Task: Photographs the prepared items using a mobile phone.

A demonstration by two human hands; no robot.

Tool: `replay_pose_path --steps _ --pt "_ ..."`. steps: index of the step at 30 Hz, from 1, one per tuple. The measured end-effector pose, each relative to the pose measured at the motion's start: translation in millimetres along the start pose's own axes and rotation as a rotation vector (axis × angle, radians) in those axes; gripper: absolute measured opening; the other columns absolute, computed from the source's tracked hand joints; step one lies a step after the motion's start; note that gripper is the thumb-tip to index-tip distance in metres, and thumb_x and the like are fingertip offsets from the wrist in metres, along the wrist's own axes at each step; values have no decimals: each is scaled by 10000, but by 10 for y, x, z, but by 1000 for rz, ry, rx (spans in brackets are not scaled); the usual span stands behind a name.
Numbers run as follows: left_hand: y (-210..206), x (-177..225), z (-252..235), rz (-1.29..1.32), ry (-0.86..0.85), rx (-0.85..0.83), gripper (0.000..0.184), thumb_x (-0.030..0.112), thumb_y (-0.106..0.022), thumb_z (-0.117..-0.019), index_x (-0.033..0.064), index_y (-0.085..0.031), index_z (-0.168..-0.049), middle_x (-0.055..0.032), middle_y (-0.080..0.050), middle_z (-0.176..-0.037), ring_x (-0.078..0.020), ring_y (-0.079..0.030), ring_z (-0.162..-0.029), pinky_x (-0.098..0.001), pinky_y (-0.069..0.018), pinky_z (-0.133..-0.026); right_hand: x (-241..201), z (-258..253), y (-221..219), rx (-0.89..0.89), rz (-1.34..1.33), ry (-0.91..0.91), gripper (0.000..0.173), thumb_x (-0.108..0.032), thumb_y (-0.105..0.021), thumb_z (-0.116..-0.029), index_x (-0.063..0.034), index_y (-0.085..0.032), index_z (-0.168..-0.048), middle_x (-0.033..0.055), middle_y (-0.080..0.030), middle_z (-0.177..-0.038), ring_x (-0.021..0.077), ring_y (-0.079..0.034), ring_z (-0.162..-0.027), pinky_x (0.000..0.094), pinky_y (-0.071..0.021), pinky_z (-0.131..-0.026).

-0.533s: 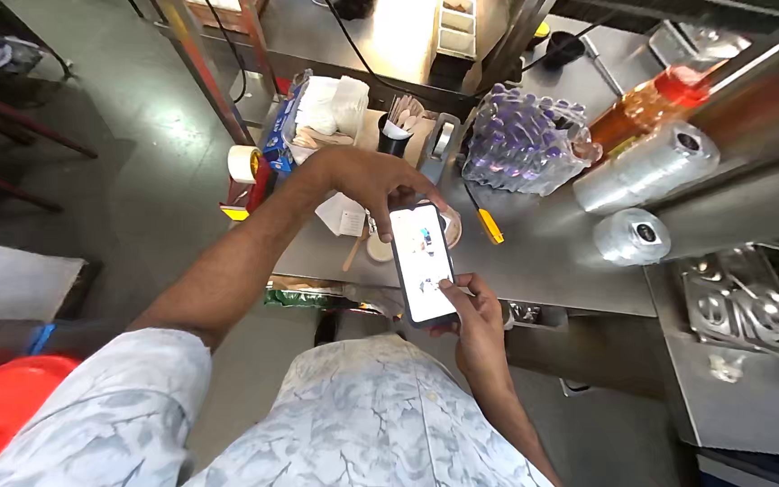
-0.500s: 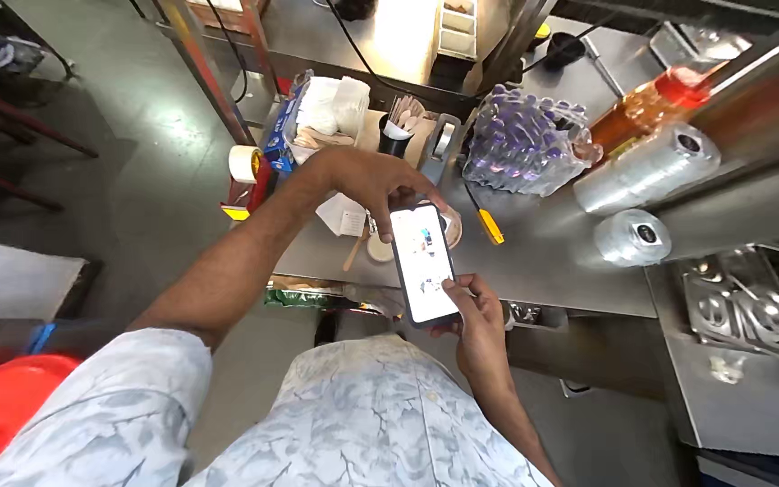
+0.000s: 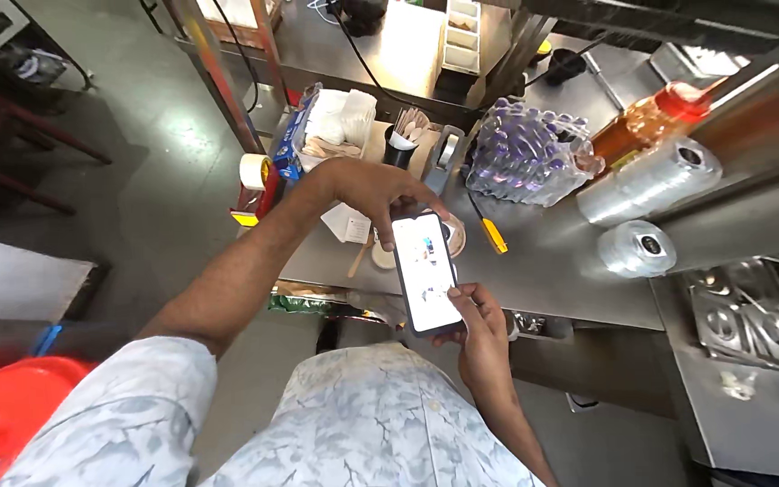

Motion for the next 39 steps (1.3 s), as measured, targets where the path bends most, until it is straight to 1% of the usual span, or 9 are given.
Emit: replay_pose_path --steps 5,10,14,17,21,29,33,36,39 --pt "0 19 6 36 -12 -5 836 -101 -865 -694 105 -561 -1445 -137 -689 -1129 -197 -692 -880 -327 -616 -742 2 6 -4 2 -11 6 219 -236 -536 -1033 -32 -595 -1086 179 -685 -772 262 -695 -564 379 -603 -473" --pt "4 7 11 55 -5 -17 829 -110 -852 -707 91 -550 -1453 -143 -692 -1163 -198 -702 -910 -336 -620 -778 6 12 -17 -6 -9 23 224 -235 -541 -1027 -24 -588 -1088 185 -683 -771 272 -697 -561 391 -608 -473" --pt "-4 -1 17 59 -10 -16 832 -119 -854 -694 74 -550 -1445 -151 -685 -1142 -203 -690 -908 -339 -612 -785 -4 18 -30 -5 -1 20 214 -209 -523 -1030 -10 -582 -1084 187 -677 -763 275 -694 -562 393 -608 -469" --pt "-10 12 35 72 -1 -10 837 -129 -847 -697 84 -552 -1450 -153 -686 -1176 -207 -699 -929 -343 -616 -798 5 14 -36 -2 -5 21 214 -204 -523 -1029 -6 -584 -1082 191 -679 -759 273 -694 -559 387 -603 -464" --pt "-16 11 39 27 -10 -6 848 -115 -860 -689 98 -554 -1451 -145 -685 -1128 -200 -684 -882 -336 -608 -751 19 24 -38 -13 -10 26 217 -211 -529 -1029 -9 -582 -1088 190 -684 -768 273 -698 -567 384 -605 -469" --pt "-31 9 43 -3 -5 0 839 -83 -872 -698 98 -552 -1453 -144 -678 -1123 -207 -676 -897 -341 -604 -764 37 31 -40 -10 -27 17 217 -201 -520 -1029 -2 -579 -1093 202 -683 -784 277 -698 -568 385 -607 -470" --pt "-31 12 32 11 2 -11 832 -89 -865 -708 104 -553 -1454 -143 -679 -1167 -200 -685 -915 -336 -609 -780 37 40 -35 -7 -34 17 231 -215 -506 -1035 -5 -587 -1085 200 -684 -792 281 -698 -571 392 -609 -472" --pt "-32 -1 30 20 2 -15 833 -92 -864 -704 97 -552 -1452 -145 -683 -1158 -203 -687 -914 -337 -609 -787 42 36 -34 -14 -42 6 260 -237 -470 -1054 -12 -597 -1082 203 -686 -813 284 -699 -580 394 -606 -470" --pt "-31 22 26 -10 20 -13 833 -81 -874 -700 101 -556 -1448 -141 -679 -1149 -198 -682 -923 -336 -605 -798 63 28 -18 -24 -64 1 332 -304 -427 -1072 -21 -602 -1081 194 -694 -819 271 -703 -581 382 -604 -464"
Point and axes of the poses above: each hand's wrist, its own z-axis away from the middle knuckle, its own y-axis out of the back of the hand, x = y × z, the point moved 3 cm from there along -z, towards the middle knuckle
